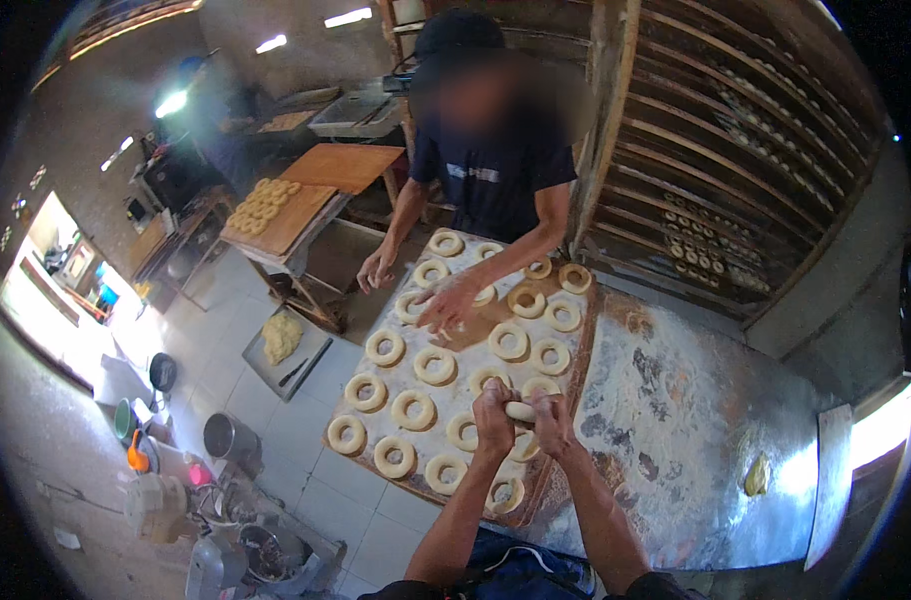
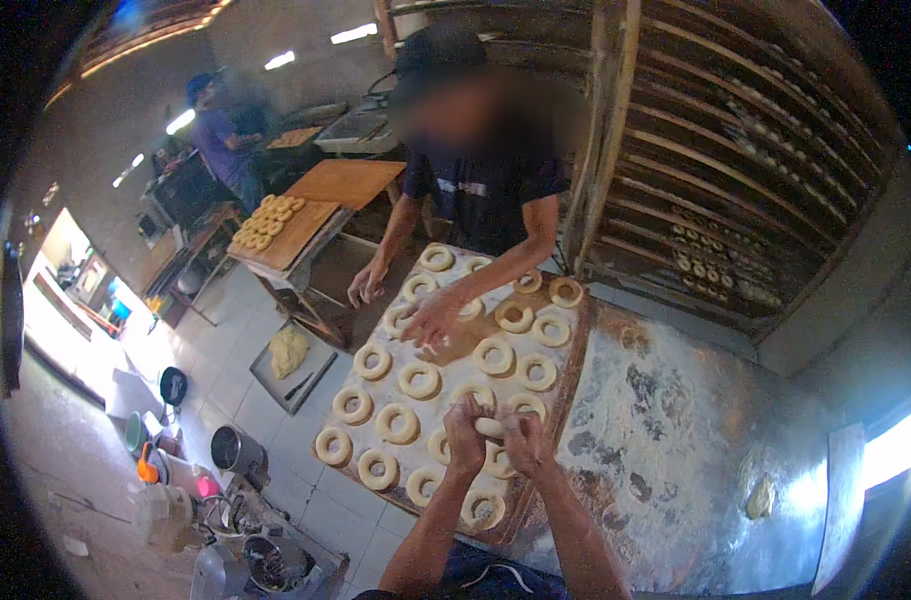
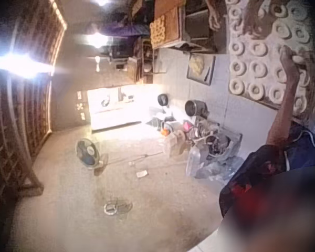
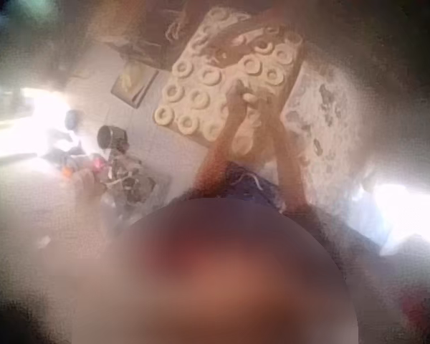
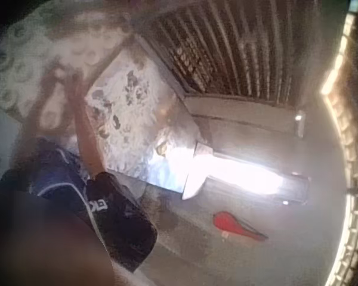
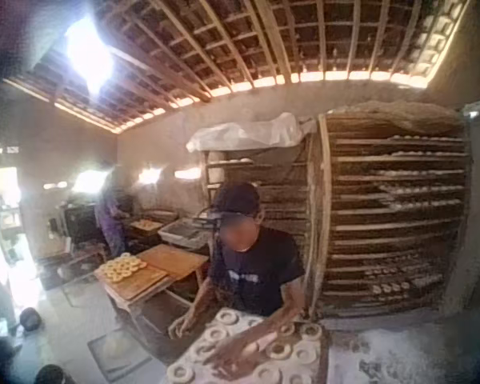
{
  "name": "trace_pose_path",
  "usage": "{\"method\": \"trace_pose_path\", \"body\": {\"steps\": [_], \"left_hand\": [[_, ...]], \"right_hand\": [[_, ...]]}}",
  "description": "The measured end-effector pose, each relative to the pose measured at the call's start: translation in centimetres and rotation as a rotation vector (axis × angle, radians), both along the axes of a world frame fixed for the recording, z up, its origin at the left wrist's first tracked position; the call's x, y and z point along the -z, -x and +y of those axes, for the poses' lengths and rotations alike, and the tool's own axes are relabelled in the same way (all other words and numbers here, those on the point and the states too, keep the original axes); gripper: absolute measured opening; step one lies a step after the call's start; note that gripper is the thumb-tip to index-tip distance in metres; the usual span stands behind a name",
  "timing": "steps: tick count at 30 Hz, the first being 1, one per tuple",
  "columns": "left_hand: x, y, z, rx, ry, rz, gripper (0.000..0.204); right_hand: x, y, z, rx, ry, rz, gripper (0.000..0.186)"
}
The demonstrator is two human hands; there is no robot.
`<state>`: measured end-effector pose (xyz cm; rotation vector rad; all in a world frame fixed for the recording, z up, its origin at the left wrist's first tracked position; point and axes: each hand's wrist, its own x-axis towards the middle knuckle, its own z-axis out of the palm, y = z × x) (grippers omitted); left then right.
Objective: The person shapes small dough pieces into ring forms by hand and places them on a wooden board. Other workers in the background also shape dough and move trays of finished rings.
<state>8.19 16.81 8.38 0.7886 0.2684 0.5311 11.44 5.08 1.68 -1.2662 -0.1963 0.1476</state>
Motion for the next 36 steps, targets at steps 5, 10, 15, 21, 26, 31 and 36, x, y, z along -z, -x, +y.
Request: {"method": "trace_pose_path", "body": {"steps": [5,10,15,21,26,31,36], "left_hand": [[0.0,-0.8,2.5,-0.015,0.276,-0.003,0.039],[0.9,-1.1,5.5,-0.123,-0.523,0.078,0.040],[2.6,-1.7,9.6,-0.177,-0.638,0.113,0.038],[2.0,-6.9,17.5,-0.297,-0.664,0.276,0.038],[2.5,-13.2,21.5,-0.216,-0.971,0.782,0.035],[5.3,-11.1,22.3,-0.072,-1.500,0.775,0.022],[5.8,-12.0,22.4,-0.065,-1.583,0.615,0.026]], "right_hand": [[-3.9,0.1,1.3,-0.020,0.139,-0.286,0.031],[-7.8,-1.6,4.9,-0.230,0.299,-0.096,0.055],[-7.2,-2.8,8.9,-0.297,0.228,0.105,0.056],[-10.0,-9.3,12.0,-0.359,0.842,-0.341,0.078],[-9.2,-13.2,15.7,-0.143,0.982,-0.223,0.091],[-7.6,-8.4,9.4,0.039,0.951,-0.278,0.084],[-9.1,-1.6,-0.5,0.114,0.837,-0.254,0.061]]}}
